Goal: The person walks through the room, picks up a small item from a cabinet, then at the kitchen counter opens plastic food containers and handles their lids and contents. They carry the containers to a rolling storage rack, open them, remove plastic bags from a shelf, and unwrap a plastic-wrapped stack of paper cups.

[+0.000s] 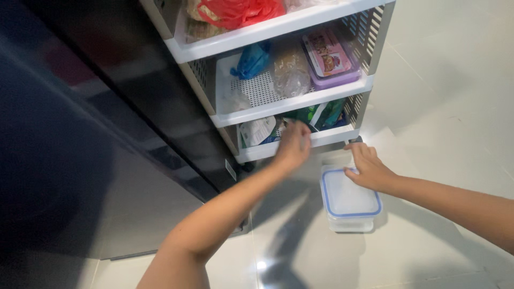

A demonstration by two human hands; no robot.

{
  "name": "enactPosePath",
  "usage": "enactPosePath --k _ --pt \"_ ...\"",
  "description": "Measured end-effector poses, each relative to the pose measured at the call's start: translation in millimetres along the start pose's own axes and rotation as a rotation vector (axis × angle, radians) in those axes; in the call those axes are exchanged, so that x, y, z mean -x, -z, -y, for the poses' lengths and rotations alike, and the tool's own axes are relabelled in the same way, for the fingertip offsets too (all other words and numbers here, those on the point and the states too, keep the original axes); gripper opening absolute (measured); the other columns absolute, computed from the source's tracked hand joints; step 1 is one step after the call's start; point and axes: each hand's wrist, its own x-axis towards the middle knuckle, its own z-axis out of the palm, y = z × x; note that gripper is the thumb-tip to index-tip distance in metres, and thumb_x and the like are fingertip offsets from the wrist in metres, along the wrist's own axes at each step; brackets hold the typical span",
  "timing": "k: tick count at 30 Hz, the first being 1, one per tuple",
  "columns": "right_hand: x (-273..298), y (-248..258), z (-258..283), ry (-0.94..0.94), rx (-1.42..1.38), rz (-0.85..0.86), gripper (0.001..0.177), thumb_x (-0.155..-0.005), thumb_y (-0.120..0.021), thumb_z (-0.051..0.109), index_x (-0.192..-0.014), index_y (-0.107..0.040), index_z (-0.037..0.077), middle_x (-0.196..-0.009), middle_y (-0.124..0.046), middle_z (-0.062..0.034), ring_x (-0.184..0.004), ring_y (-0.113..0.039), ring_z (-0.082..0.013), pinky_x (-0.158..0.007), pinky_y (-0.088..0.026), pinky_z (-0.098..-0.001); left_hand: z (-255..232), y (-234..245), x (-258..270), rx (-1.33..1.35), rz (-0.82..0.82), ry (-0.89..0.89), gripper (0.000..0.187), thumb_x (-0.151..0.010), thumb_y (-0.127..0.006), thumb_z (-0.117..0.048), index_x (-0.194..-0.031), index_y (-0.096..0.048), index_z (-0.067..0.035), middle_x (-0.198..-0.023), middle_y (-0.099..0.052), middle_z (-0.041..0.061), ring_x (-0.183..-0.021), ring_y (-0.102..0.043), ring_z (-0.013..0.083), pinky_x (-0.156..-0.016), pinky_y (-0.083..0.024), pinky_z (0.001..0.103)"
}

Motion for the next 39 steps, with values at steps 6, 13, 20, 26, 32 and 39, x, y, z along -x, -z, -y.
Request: enactPosePath --k 6,13,20,26,32,39 --pt "-17.3 23.8 32.4 0.187 -0.118 -0.089 0.039 -0.074 -0.053 0.020 -0.107 -0.037 0.007 -0.108 -0.040 -0.0160 -0.100 -0.041 -0.0354 -0.084 -0.035 -0.0430 34.9 58.0 -72.3 -0.414 -0.229 0.014 0.031 -0.057 -0.055 0.004 -0.087 -0.053 -0.002 -0.093 -0.052 0.016 -0.094 -0.045 0.0337 -0.081 -0.036 0.042" --pt "-33.4 13.6 32.4 0.242 -0.239 -0.080 0.033 -0.075 -0.052 0.015 -0.103 -0.038 0.007 -0.104 -0.038 -0.0164 -0.103 -0.040 -0.0353 -0.086 -0.034 -0.0429 123.1 94.7 -108.7 -0.537 -0.007 0.668 0.048 -0.066 -0.061 -0.009 -0.112 -0.047 -0.010 -0.108 -0.048 0.020 -0.101 -0.046 0.0360 -0.086 -0.037 0.043" --pt "-50.0 -4.1 23.1 0.248 -0.378 -0.005 0.032 -0.074 -0.053 0.007 -0.103 -0.040 0.010 -0.105 -0.039 -0.0126 -0.099 -0.048 -0.0252 -0.084 -0.040 -0.0346 198.3 88.6 -136.6 -0.780 0.406 0.646 0.039 -0.069 -0.062 -0.021 -0.105 -0.058 -0.007 -0.111 -0.055 0.013 -0.104 -0.050 0.0311 -0.087 -0.041 0.041" --pt "-68.2 -7.9 13.2 0.170 -0.521 0.078 0.023 -0.076 -0.049 0.005 -0.098 -0.045 0.010 -0.102 -0.043 -0.0086 -0.091 -0.056 -0.0205 -0.079 -0.044 -0.0304 196.7 81.0 -117.8 -0.091 -0.100 0.542 0.025 -0.063 -0.062 -0.017 -0.086 -0.059 -0.006 -0.086 -0.063 0.010 -0.074 -0.061 0.0203 -0.062 -0.049 0.030" --pt "-102.2 13.6 30.2 0.212 -0.779 0.007 0.024 -0.081 -0.049 0.009 -0.105 -0.045 0.009 -0.105 -0.049 -0.0071 -0.087 -0.056 -0.0172 -0.073 -0.048 -0.0287 113.9 67.8 -106.1 0.823 -0.390 0.684 0.022 -0.073 -0.063 -0.020 -0.085 -0.047 -0.010 -0.073 -0.049 0.005 -0.057 -0.050 0.0140 -0.044 -0.046 0.029" --pt "-108.8 54.1 73.5 -0.012 -1.167 -0.064 0.048 -0.071 -0.064 0.021 -0.110 -0.038 0.009 -0.101 -0.047 -0.0091 -0.077 -0.058 -0.0122 -0.062 -0.053 -0.0268 11.9 44.1 -72.2 1.023 0.013 0.394 0.021 -0.080 -0.056 -0.010 -0.098 -0.047 -0.008 -0.087 -0.057 0.007 -0.073 -0.057 0.0139 -0.057 -0.047 0.025"
